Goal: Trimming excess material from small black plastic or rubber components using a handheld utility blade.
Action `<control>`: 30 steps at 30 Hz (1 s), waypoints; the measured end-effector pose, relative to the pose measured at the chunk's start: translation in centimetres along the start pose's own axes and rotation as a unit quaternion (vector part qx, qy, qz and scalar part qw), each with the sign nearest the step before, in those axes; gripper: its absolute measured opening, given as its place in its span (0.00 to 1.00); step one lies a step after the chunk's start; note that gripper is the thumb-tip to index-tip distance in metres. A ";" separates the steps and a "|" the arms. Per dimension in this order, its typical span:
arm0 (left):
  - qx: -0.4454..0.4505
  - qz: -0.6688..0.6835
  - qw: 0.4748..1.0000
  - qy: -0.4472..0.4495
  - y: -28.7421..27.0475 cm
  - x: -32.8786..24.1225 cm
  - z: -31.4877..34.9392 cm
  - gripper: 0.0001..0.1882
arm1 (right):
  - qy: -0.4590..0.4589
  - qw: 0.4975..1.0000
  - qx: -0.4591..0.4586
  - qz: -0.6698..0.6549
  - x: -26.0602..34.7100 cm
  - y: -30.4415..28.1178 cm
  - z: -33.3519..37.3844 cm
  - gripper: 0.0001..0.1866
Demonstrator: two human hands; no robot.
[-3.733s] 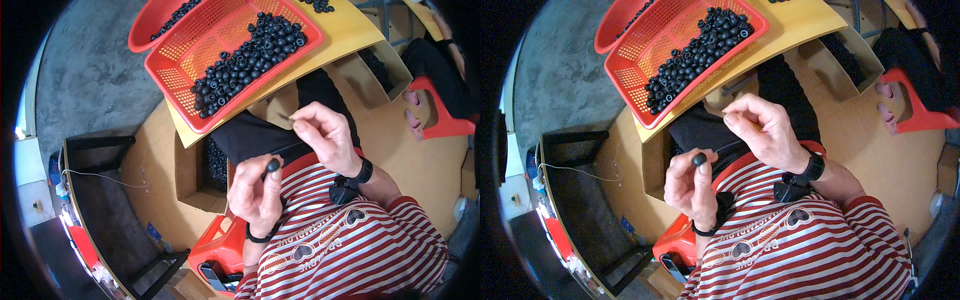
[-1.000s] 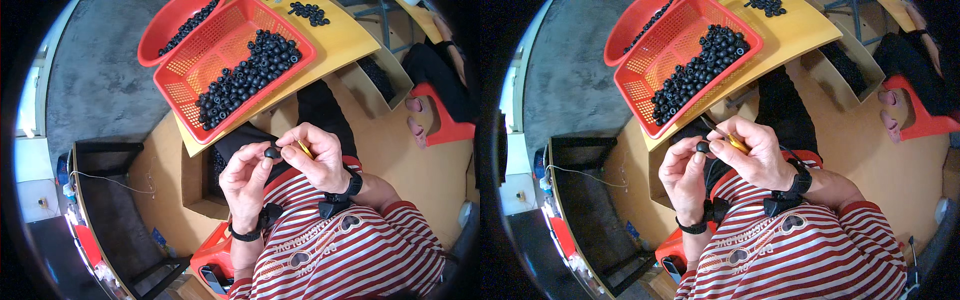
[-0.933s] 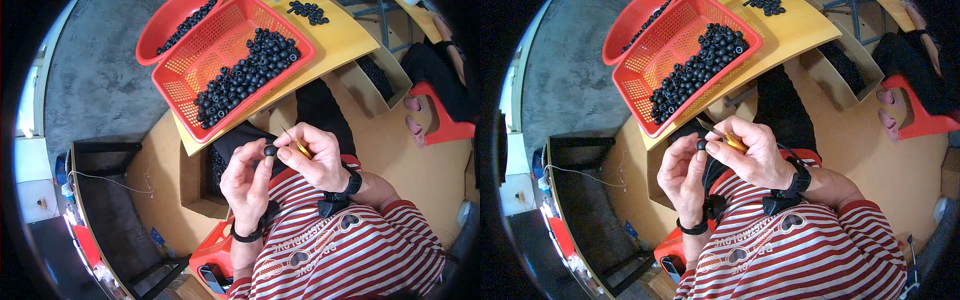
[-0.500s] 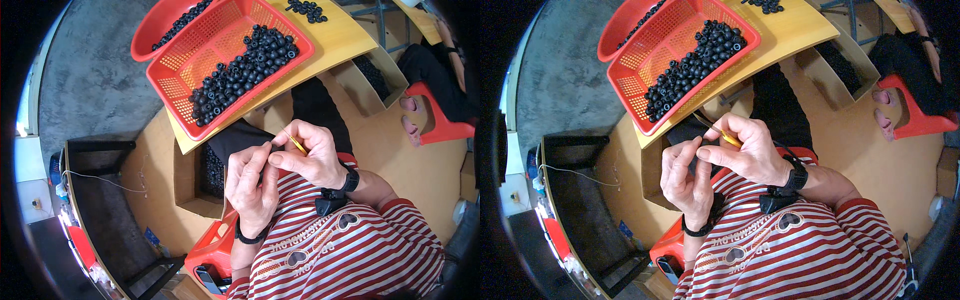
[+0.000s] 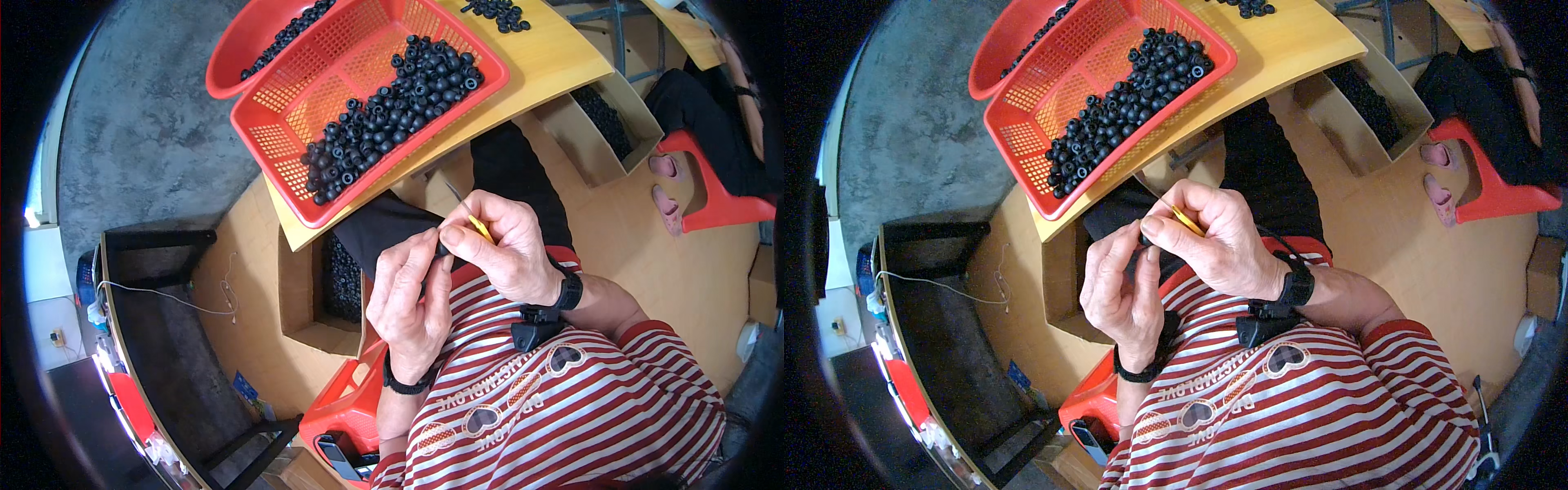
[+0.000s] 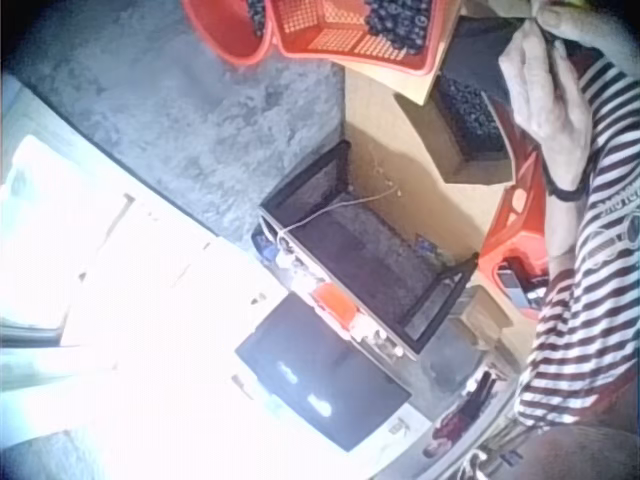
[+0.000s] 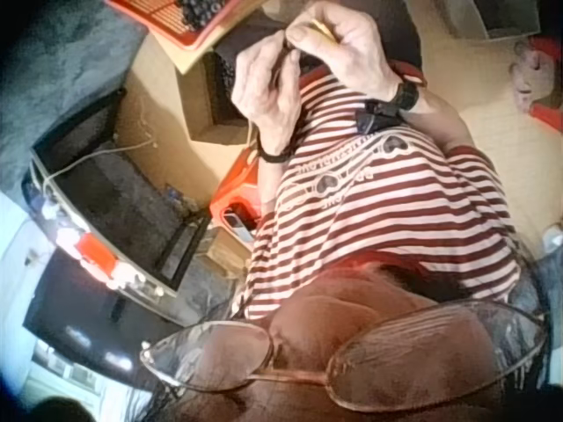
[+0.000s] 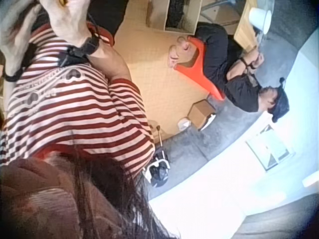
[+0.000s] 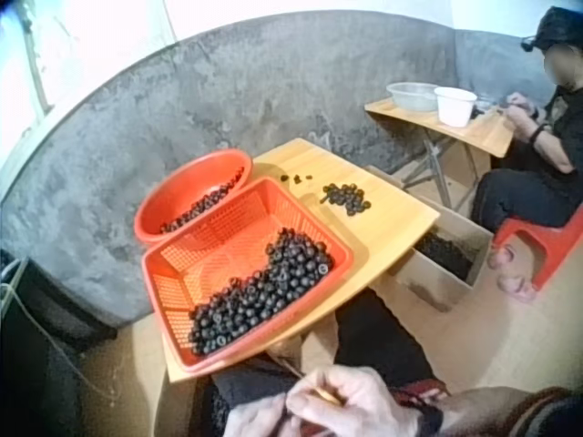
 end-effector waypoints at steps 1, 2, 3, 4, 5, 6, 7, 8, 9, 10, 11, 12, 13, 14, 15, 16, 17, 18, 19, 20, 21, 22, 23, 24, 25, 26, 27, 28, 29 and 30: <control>0.000 0.000 1.000 -0.001 0.0 0.0 0.0 0.16 | 0.011 1.000 0.000 0.011 -0.4 -0.1 0.0 0.06; 0.002 -0.004 1.000 -0.002 0.0 -0.1 0.0 0.16 | 0.022 1.000 0.000 0.022 -0.6 -0.2 0.1 0.06; 0.004 -0.008 1.000 -0.002 0.0 -0.1 0.0 0.16 | 0.022 1.000 0.000 0.022 -0.5 -0.2 0.1 0.06; 0.004 -0.008 1.000 -0.002 0.0 -0.1 0.0 0.16 | 0.023 1.000 0.011 0.007 -0.3 0.0 0.0 0.06; 0.006 0.004 1.000 -0.009 0.0 0.1 0.0 0.16 | 0.025 0.999 0.022 -0.008 -0.1 0.2 0.0 0.06; 0.008 0.016 1.000 -0.015 0.0 0.2 0.0 0.16 | 0.020 0.999 0.025 0.002 -0.1 0.3 0.0 0.06; 0.009 0.017 1.000 -0.015 -0.1 0.2 0.0 0.16 | 0.020 1.000 0.024 0.002 0.0 0.1 0.1 0.06; 0.012 0.007 1.000 -0.006 -0.1 0.0 0.0 0.17 | 0.020 0.999 0.043 0.015 0.1 0.2 0.2 0.05; 0.017 -0.003 1.000 0.003 0.0 -0.2 0.0 0.18 | 0.020 0.997 0.062 0.028 0.1 0.4 0.3 0.04; 0.018 -0.002 1.000 0.003 0.1 -0.3 0.1 0.18 | 0.020 0.998 0.061 0.029 0.0 0.3 0.3 0.04; 0.012 -0.014 1.000 -0.005 0.0 -0.4 0.2 0.18 | 0.012 0.997 0.056 0.043 0.1 0.3 0.3 0.04; 0.005 -0.026 1.000 -0.012 -0.1 -0.4 0.2 0.18 | 0.003 0.997 0.053 0.056 0.1 0.3 0.2 0.04; 0.006 -0.026 1.000 -0.011 -0.1 -0.3 0.2 0.18 | 0.003 0.997 0.051 0.056 0.1 0.4 0.2 0.04; 0.007 -0.032 0.999 0.005 -0.1 -0.4 0.1 0.17 | -0.007 0.998 0.036 0.047 0.3 0.4 0.2 0.06; 0.007 -0.037 0.999 0.020 -0.1 -0.6 0.2 0.17 | -0.016 0.999 0.022 0.039 0.4 0.3 0.2 0.07; 0.008 -0.037 0.999 0.019 -0.1 -0.6 0.2 0.17 | -0.015 0.999 0.021 0.039 0.3 0.3 0.2 0.07; -0.001 -0.025 1.000 0.007 -0.1 -0.4 0.3 0.16 | -0.025 0.999 0.017 0.040 0.4 0.2 0.2 0.08; -0.009 -0.013 1.000 -0.006 -0.3 -0.2 0.3 0.15 | -0.035 0.999 0.013 0.040 0.5 0.1 0.1 0.08; -0.009 -0.013 1.000 -0.006 -0.3 -0.2 0.3 0.15 | -0.034 0.999 0.012 0.040 0.5 0.0 0.1 0.08; -0.002 -0.014 1.000 -0.017 -0.3 -0.1 0.3 0.16 | -0.032 0.998 0.014 0.050 0.4 -0.1 0.1 0.09; 0.006 -0.015 1.000 -0.027 -0.2 0.1 0.4 0.16 | -0.030 0.998 0.016 0.060 0.3 -0.1 0.1 0.09; 0.006 -0.015 0.999 -0.028 -0.2 0.1 0.4 0.16 | -0.030 0.998 0.016 0.060 0.3 -0.1 0.1 0.09; 0.005 -0.015 0.999 -0.032 -0.2 0.1 0.4 0.16 | -0.033 0.998 0.012 0.059 0.5 -0.1 0.1 0.09; 0.005 -0.014 0.999 -0.037 -0.1 0.2 0.5 0.16 | -0.036 0.998 0.007 0.057 0.6 -0.1 0.2 0.09; 0.006 -0.014 0.999 -0.037 -0.1 0.0 0.5 0.16 | -0.036 0.998 0.006 0.058 0.6 -0.1 0.2 0.09; 0.006 -0.024 0.999 -0.034 -0.1 -0.2 0.5 0.16 | -0.048 0.997 -0.001 0.064 0.8 -0.1 0.3 0.10; 0.005 -0.035 0.999 -0.035 -0.1 -0.2 0.5 0.15 | -0.058 0.996 -0.006 0.070 0.9 -0.1 0.3 0.10; 0.006 -0.036 0.999 -0.038 -0.1 -0.1 0.5 0.15 | -0.056 0.996 -0.005 0.070 0.9 -0.2 0.2 0.10; 0.007 -0.013 0.998 -0.066 -0.2 0.5 0.6 0.13 | -0.048 0.996 0.001 0.081 0.7 -0.3 0.1 0.11; 0.007 0.010 0.996 -0.092 -0.2 1.1 0.8 0.11 | -0.043 0.995 0.007 0.092 0.6 -0.3 0.2 0.11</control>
Point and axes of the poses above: each hand's wrist, its own z-axis away from the middle knuckle, its own y-axis out of the palm, x = y × z, the point moved 9 cm from there along -z, towards the middle knuckle, and after that the axes turned 11 degrees about z, right-handed, at the moved point
